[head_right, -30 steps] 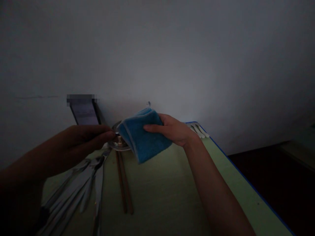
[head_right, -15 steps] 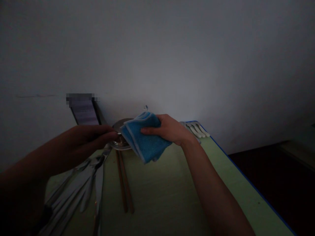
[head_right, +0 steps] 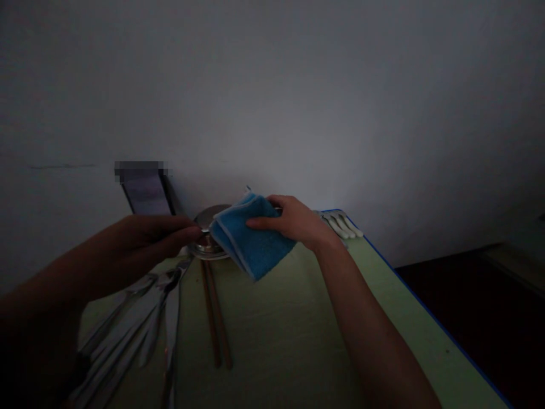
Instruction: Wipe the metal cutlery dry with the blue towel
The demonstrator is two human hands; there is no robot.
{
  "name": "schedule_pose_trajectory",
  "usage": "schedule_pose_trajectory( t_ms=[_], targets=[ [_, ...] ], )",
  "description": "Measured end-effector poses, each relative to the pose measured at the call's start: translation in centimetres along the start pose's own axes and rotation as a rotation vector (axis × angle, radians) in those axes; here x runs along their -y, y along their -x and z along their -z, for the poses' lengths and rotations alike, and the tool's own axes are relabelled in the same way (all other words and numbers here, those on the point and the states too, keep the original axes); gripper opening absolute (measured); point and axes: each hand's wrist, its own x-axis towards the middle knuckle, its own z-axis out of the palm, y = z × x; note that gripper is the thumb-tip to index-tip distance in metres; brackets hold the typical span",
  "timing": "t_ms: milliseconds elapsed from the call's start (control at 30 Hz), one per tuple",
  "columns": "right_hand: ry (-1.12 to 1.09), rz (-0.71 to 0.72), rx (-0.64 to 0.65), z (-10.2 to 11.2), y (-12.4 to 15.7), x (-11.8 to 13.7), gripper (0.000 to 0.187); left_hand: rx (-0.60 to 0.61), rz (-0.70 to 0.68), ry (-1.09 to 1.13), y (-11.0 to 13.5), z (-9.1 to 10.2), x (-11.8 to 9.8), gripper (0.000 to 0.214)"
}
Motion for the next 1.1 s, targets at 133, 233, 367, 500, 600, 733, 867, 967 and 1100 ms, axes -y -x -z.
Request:
schedule_pose_trajectory(
  t_ms=[133, 233, 367, 500, 600, 733, 867, 967, 1100],
  targets=[
    [-0.012, 0.074, -0.131, 0.2, -0.5, -0.4, 0.038, 0.002, 0.062, -0.025, 0.1, 0.2, -0.6, 0.034],
    [-0.087, 0.107, -0.123, 0.1, -0.6, -0.4, 0.037, 0.007, 0.083, -0.023, 0.0, 0.4, -0.8, 0.034],
    [-0.120, 0.127, -0.032, 0.1, -0.6, -0.4, 0.029, 0.007, 0.076, -0.016, 0.2, 0.4, -0.3, 0.033],
    [-0.152, 0.117, 0.091, 0.1, -0.4, -0.5, 0.020, 0.027, 0.089, -0.005, 0.5, 0.4, -0.1, 0.035],
    [-0.210, 0.076, 0.147, -0.2, -0.1, -0.4, 0.022, 0.023, 0.075, -0.011, 0.5, 0.4, -0.1, 0.034],
    [-0.181, 0.045, 0.143, -0.3, 0.1, -0.4, 0.026, -0.008, 0.021, -0.006, 0.2, 0.2, 0.3, 0.034],
    [-0.161, 0.026, 0.155, -0.1, 0.1, -0.2, 0.032, -0.022, -0.010, 0.027, 0.0, 0.1, 0.8, 0.033],
    [-0.090, -0.012, 0.128, 0.0, 0.2, 0.0, 0.035, -0.026, -0.011, 0.029, 0.0, 0.1, 0.8, 0.032],
    [-0.125, -0.061, 0.159, 0.0, 0.2, 0.0, 0.028, -0.011, 0.018, 0.022, 0.0, 0.1, 0.5, 0.033]
  ],
)
